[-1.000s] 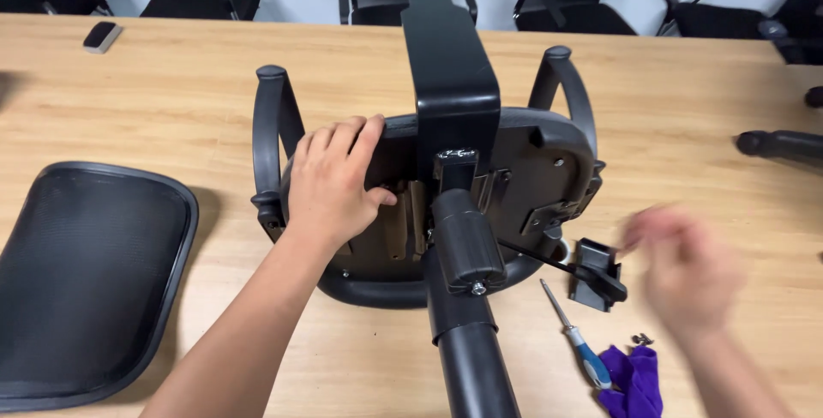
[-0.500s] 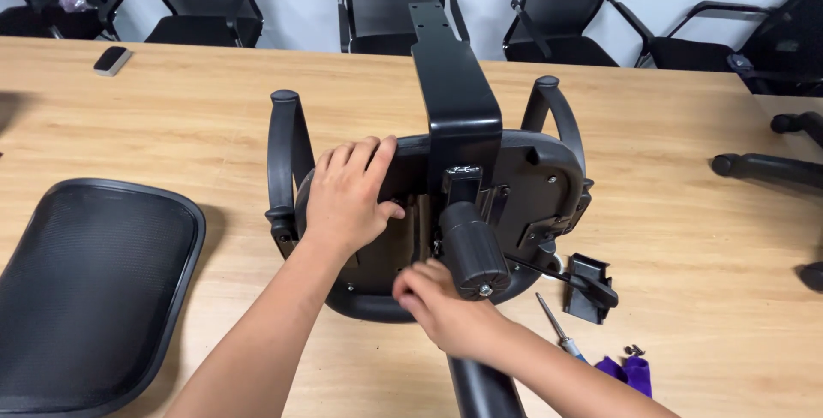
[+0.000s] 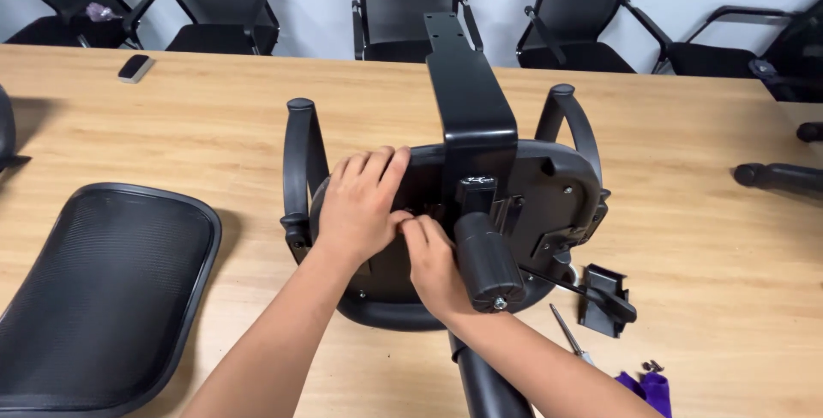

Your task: The person attaches the gas lift cylinder to the underside of an office chair seat. They align the cylinder, insert and tighten screws with a screwdriver, and repeatedly check the fit by hand.

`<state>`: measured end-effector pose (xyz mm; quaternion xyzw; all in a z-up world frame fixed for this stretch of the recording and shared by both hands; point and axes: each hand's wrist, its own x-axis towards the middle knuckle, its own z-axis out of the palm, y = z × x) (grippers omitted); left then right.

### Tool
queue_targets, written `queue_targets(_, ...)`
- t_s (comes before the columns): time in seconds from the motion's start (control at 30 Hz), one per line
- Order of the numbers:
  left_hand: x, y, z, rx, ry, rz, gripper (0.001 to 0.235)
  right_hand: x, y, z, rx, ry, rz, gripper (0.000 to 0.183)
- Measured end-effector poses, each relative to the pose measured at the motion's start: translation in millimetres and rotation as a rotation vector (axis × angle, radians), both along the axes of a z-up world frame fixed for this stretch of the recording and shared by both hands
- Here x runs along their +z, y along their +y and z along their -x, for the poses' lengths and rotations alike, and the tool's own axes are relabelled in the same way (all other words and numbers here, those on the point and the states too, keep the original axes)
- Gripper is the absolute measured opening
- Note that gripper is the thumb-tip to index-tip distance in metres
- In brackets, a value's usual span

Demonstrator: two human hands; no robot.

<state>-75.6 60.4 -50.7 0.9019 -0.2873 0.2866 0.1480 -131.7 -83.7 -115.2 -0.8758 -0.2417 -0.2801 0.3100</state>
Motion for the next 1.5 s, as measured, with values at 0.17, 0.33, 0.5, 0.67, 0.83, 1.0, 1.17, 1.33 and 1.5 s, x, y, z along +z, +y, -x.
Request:
queue_targets(0.17, -2, 2, -2, -0.009, -0.012, -0.008, 0.090, -15, 4, -4, 0.024, 0.038, -0.200, 0.027)
queue_targets(0.33, -3, 1, -5, -0.024, 0.003, 0.004, 0.091, -38, 13, -9, -0.039, 0.409, -0.512, 0.011)
queue_targets(0.5, -5, 3, -5, -0.040, 0.027, 0.020, 0.093, -39, 12, -7, -0.060, 1.031, -1.024, 0.006)
queue_targets(0.67, -7, 4, -8, -0.038, 0.009, 0.007, 0.094, -40, 12, -7, -0.133, 0.839, -0.966, 0.008)
queue_targets(0.83, -4, 6, -7, -0.026, 0.013, -0.010, 0.096, -42, 14, -5, -0.098, 0.812, -1.031, 0.011)
queue_targets(1.0, -3, 6, -7, -0.020, 0.015, -0.058, 0.098, -45, 16, -8, -0.086, 0.728, -1.121, 0.016)
queue_targets(1.17, -1, 5, -6, 0.014, 0.006, -0.111, 0.089, -41, 19, -8, -0.152, 0.602, -1.028, 0.013)
queue_targets(1.33, -1, 4, -5, 0.051, 0.002, -0.159, 0.092, -15, 20, 8, -0.140, 0.615, -0.798, 0.012)
queue_targets(1.5, 1, 4, -4, 0.016, 0.064, -0.133, 0.102, 68, 0, 54, 0.037, 0.327, -0.049, 0.013)
